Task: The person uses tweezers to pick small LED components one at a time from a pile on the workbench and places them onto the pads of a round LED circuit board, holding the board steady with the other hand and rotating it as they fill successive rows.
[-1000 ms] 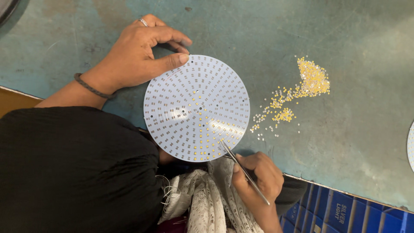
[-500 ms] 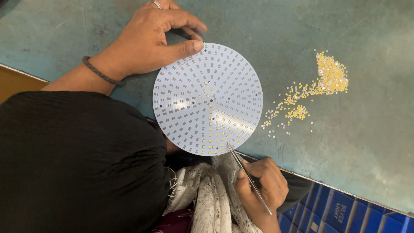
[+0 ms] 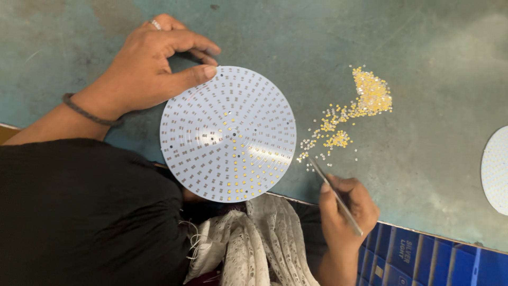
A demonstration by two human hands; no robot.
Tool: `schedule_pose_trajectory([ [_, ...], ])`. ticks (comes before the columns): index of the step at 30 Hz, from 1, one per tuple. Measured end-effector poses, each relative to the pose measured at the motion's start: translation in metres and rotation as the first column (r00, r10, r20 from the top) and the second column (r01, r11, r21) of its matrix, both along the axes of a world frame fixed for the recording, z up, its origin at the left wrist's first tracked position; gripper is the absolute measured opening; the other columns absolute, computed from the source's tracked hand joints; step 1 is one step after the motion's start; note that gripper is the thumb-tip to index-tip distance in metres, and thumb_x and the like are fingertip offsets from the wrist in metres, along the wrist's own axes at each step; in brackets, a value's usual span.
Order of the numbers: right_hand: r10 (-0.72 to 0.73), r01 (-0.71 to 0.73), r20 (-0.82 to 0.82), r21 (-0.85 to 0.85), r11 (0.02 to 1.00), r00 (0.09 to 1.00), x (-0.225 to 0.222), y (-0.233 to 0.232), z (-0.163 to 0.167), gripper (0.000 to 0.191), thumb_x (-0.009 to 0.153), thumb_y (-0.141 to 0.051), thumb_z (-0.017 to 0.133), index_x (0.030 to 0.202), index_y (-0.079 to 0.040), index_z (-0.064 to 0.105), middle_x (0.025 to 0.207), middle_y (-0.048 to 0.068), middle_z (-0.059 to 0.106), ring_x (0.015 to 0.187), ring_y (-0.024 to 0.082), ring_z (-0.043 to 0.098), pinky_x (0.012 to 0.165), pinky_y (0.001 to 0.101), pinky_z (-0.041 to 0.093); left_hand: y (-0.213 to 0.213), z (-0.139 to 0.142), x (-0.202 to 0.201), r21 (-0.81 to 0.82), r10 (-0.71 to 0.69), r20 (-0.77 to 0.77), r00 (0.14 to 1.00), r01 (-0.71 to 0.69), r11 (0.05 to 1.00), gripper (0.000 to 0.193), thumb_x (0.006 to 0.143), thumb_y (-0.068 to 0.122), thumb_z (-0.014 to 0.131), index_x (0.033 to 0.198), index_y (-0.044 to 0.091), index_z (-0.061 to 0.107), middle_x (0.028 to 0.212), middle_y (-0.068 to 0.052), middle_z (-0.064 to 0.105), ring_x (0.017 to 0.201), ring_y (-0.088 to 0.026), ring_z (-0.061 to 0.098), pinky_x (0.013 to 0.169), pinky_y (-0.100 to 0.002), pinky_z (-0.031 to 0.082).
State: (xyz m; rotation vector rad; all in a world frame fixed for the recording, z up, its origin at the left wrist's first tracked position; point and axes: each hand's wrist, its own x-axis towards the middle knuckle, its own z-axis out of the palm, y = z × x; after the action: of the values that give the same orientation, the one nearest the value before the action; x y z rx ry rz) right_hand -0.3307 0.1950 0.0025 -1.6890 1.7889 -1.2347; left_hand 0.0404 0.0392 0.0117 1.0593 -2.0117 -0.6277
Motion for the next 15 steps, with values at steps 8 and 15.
schedule_pose_trajectory([
  [8, 0.074, -0.074, 0.001, -0.021, 0.997, 0.997, 0.001, -0.005, -0.004, 0.011, 0.091, 0.0, 0.075, 0.098, 0.004, 0.068, 0.089, 0.006, 0.071, 0.074, 0.004, 0.059, 0.066, 0.0192, 0.046, 0.001, -0.001, 0.001, -0.05, 0.009, 0.032, 0.999, -0.008, 0.999, 0.032, 0.098, 0.03, 0.079, 0.121, 0.008, 0.075, 0.104, -0.006, 0.074, 0.108, -0.019, 0.063, 0.09, -0.034, 0.049],
  [15, 0.09, -0.094, -0.137, -0.023, 0.995, 0.986, 0.002, -0.006, 0.005, 0.013, 0.085, 0.0, 0.079, 0.093, 0.004, 0.07, 0.082, 0.007, 0.069, 0.065, 0.006, 0.056, 0.06, 0.0205, 0.042, 0.002, -0.001, 0.0, -0.01, 0.005, 0.004, 1.0, -0.005, 1.0, 0.033, 0.098, 0.03, 0.079, 0.12, 0.007, 0.075, 0.105, -0.007, 0.071, 0.107, -0.017, 0.067, 0.092, -0.033, 0.051],
])
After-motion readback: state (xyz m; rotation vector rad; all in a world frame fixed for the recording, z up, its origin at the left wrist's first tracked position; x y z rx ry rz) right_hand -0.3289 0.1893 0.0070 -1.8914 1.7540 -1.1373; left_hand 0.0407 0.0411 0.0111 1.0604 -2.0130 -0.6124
